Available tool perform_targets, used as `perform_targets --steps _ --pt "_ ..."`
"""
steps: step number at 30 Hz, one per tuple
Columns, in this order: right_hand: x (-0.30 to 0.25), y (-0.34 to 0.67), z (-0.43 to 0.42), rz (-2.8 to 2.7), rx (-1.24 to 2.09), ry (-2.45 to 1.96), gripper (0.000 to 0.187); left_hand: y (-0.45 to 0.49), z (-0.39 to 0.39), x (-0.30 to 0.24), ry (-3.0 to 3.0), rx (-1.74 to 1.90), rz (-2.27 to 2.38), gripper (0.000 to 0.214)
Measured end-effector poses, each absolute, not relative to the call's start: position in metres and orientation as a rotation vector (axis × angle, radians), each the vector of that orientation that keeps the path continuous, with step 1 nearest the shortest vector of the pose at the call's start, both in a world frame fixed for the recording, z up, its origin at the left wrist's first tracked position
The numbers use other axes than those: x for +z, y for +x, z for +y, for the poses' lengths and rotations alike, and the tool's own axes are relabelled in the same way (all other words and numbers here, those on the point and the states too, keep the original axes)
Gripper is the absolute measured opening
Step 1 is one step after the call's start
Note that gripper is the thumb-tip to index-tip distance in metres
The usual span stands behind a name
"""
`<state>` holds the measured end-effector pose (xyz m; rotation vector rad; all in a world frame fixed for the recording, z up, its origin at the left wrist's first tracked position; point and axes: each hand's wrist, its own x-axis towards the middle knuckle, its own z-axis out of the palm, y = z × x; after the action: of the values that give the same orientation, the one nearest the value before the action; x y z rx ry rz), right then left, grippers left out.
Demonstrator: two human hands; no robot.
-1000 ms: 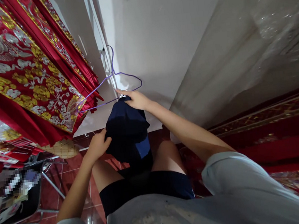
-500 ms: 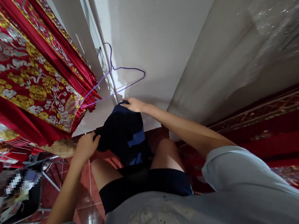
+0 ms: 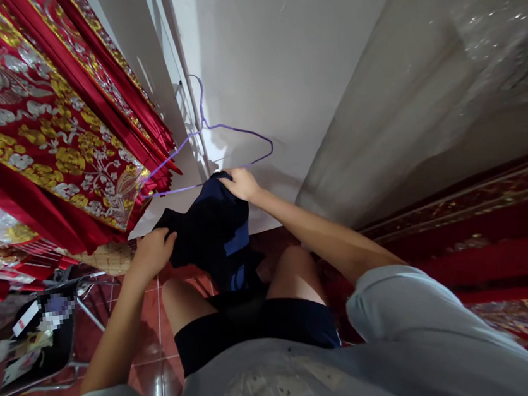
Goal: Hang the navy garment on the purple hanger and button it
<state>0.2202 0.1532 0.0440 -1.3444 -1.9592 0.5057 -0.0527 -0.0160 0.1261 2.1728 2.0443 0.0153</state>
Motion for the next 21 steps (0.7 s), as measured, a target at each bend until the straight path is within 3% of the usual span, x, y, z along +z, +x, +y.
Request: perform_targets --steps 6,13,16,19,21 --pt "0.044 0.262 0.13 -1.773 0.487 -1.183 0.042 -0.09 0.013 0.131 2.212 0.677 1.599 0.037" --pt "0.06 0.257 0.108 -1.633 0.685 -1.045 0.039 -0.033 0.061 0.167 2.439 1.219 1.388 0.017" --pt "0.064 0.25 0.097 -1.651 0.688 -0.996 0.039 -0.013 0.082 0.175 2.471 1.255 1.419 0.013" --pt "0.07 0.268 0.095 -1.714 0.519 -1.004 0.02 -0.015 0.093 0.177 2.505 1.071 1.443 0.017" --pt "0.075 0.292 0.102 -1.674 0.367 -1.047 0.03 -0.022 0.096 0.177 2.582 0.98 1.458 0.02"
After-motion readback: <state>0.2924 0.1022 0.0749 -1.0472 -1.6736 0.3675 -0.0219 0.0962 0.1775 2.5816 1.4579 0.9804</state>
